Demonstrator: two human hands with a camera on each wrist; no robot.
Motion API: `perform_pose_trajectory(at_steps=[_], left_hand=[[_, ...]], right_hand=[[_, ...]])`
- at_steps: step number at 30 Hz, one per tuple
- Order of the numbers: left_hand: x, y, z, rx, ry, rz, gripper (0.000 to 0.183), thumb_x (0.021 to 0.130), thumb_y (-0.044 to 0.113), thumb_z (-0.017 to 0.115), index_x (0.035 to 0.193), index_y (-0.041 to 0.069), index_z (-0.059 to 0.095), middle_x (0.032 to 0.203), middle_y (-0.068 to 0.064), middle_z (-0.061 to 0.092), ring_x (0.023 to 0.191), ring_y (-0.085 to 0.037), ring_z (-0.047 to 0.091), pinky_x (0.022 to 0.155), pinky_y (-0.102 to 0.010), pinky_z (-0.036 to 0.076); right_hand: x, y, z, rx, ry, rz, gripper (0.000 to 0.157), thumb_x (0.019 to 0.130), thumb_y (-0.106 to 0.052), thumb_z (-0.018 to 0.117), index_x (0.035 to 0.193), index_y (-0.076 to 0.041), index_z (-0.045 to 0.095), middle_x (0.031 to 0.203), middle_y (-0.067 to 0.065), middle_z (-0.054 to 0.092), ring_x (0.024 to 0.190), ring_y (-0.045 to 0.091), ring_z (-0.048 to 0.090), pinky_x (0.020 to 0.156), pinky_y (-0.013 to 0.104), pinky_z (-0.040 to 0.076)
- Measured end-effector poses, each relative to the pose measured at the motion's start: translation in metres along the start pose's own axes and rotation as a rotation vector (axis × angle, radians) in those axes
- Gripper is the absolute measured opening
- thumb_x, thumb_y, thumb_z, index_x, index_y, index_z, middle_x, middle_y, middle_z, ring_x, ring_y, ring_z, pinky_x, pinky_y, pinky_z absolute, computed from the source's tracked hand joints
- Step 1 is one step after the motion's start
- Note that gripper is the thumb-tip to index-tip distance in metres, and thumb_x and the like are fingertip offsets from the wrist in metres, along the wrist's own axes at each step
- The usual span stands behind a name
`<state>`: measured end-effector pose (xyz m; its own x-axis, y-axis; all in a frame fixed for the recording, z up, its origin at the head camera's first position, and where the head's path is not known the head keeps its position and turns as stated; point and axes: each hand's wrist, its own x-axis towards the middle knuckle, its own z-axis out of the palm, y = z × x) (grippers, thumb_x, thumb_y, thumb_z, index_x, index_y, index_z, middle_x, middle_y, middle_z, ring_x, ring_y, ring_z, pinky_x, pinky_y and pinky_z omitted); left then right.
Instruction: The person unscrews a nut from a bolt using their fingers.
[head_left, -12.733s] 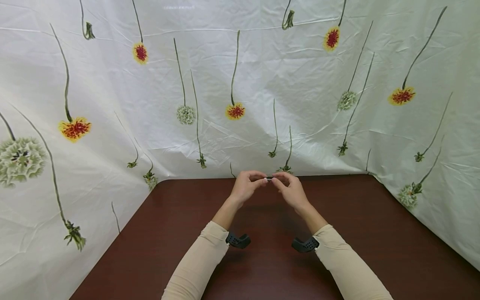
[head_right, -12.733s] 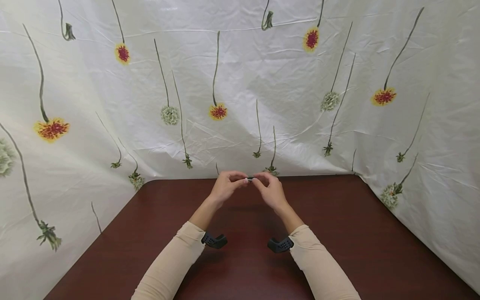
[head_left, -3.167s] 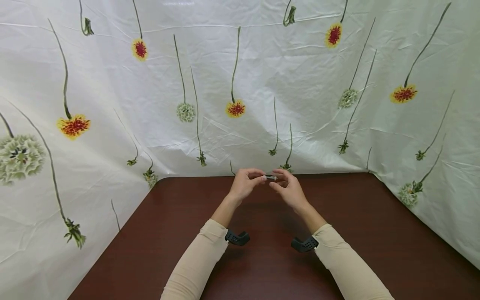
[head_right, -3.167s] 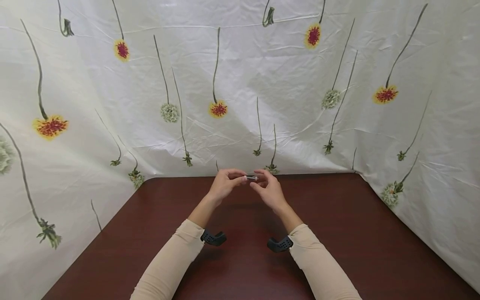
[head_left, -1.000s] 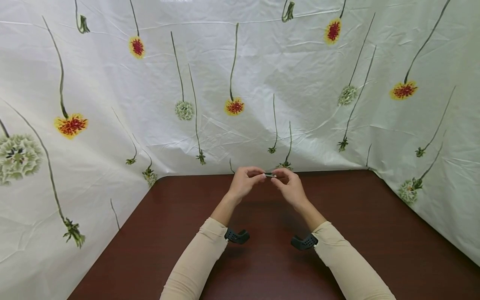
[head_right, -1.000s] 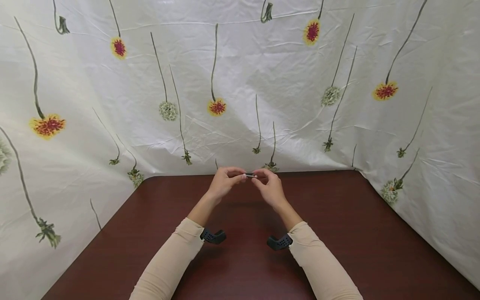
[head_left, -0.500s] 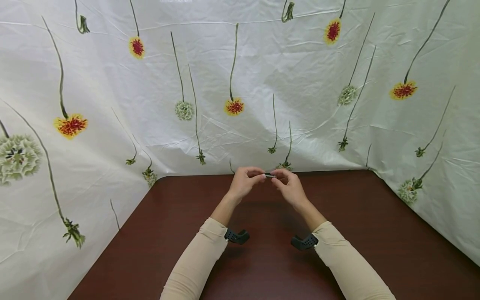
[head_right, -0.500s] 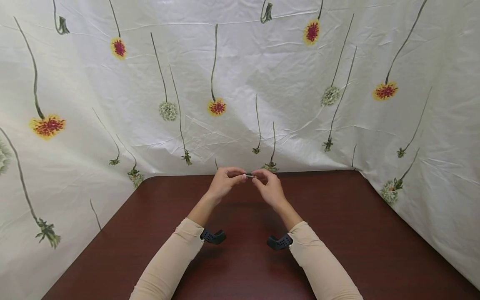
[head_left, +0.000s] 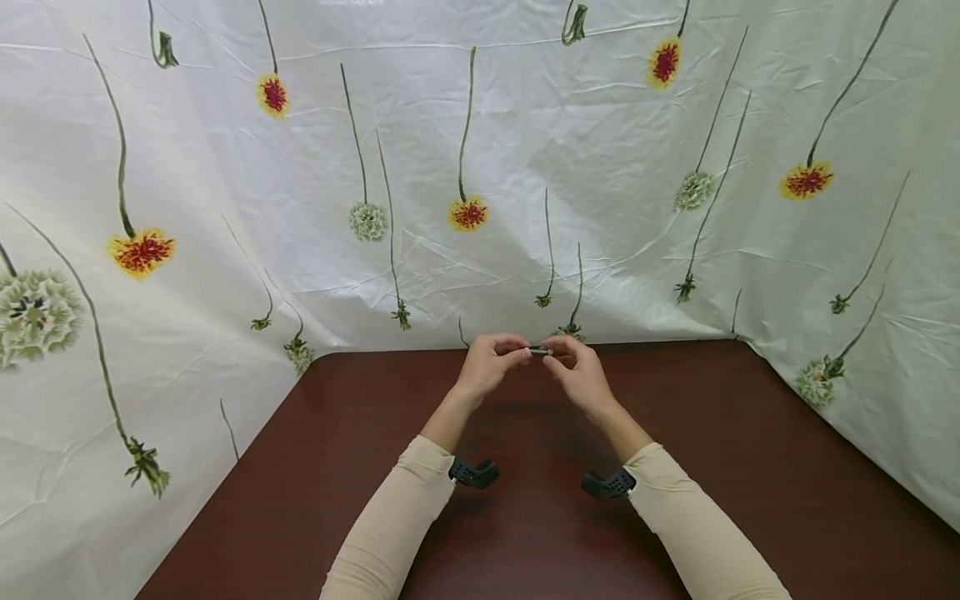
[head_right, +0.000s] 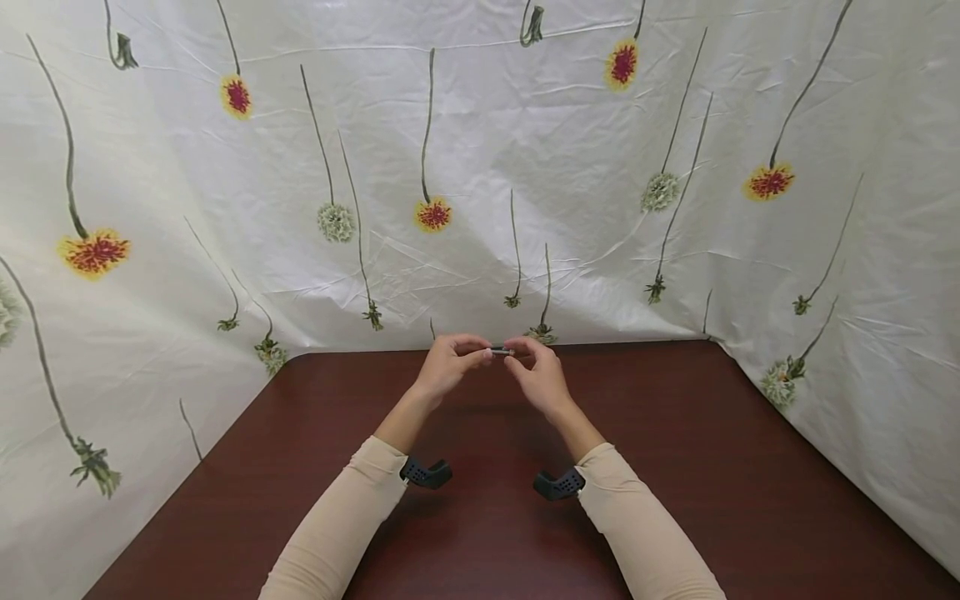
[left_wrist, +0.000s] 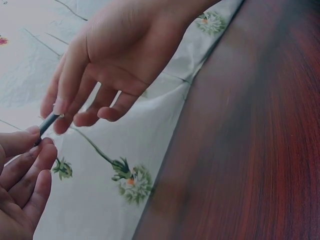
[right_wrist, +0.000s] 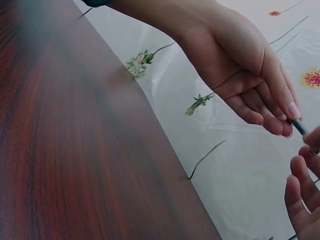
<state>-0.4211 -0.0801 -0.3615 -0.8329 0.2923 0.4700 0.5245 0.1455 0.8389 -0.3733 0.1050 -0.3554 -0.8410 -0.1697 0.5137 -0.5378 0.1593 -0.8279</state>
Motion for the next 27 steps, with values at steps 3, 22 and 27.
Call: perform_pose_trajectory(at_steps=[3, 22, 27], left_hand=[[-0.0001, -0.0006, -0.0001, 0.002, 0.003, 0.007, 0.016, 0.085, 0.012, 0.068, 0.097, 0.0, 0.07, 0.087, -0.017, 0.069, 0.083, -0.032, 0.065, 0.07, -0.034, 0.05], [-0.0012, 0.0003, -0.0002, 0.022, 0.005, -0.02, 0.017, 0.086, 0.014, 0.068, 0.097, 0.002, 0.07, 0.089, -0.016, 0.068, 0.085, -0.032, 0.065, 0.074, -0.041, 0.05], [-0.0014, 0.0004, 0.0002, 0.027, 0.008, -0.022, 0.013, 0.086, 0.015, 0.068, 0.095, 0.006, 0.071, 0.088, -0.013, 0.069, 0.084, -0.029, 0.065, 0.076, -0.044, 0.05]], right_hand=[[0.0002, 0.0011, 0.0002, 0.007, -0.005, 0.025, 0.032, 0.092, -0.007, 0.058, 0.123, 0.001, 0.054, 0.11, 0.023, 0.058, 0.09, 0.035, 0.061, 0.073, 0.054, 0.047], [0.0011, -0.0001, -0.0027, 0.028, -0.021, 0.108, 0.029, 0.093, -0.015, 0.059, 0.118, -0.001, 0.057, 0.1, 0.021, 0.064, 0.081, 0.027, 0.064, 0.065, 0.035, 0.052], [0.0015, 0.0011, -0.0032, 0.02, -0.024, 0.083, 0.024, 0.094, -0.009, 0.055, 0.113, 0.005, 0.059, 0.094, 0.021, 0.064, 0.078, 0.029, 0.064, 0.064, 0.035, 0.052]])
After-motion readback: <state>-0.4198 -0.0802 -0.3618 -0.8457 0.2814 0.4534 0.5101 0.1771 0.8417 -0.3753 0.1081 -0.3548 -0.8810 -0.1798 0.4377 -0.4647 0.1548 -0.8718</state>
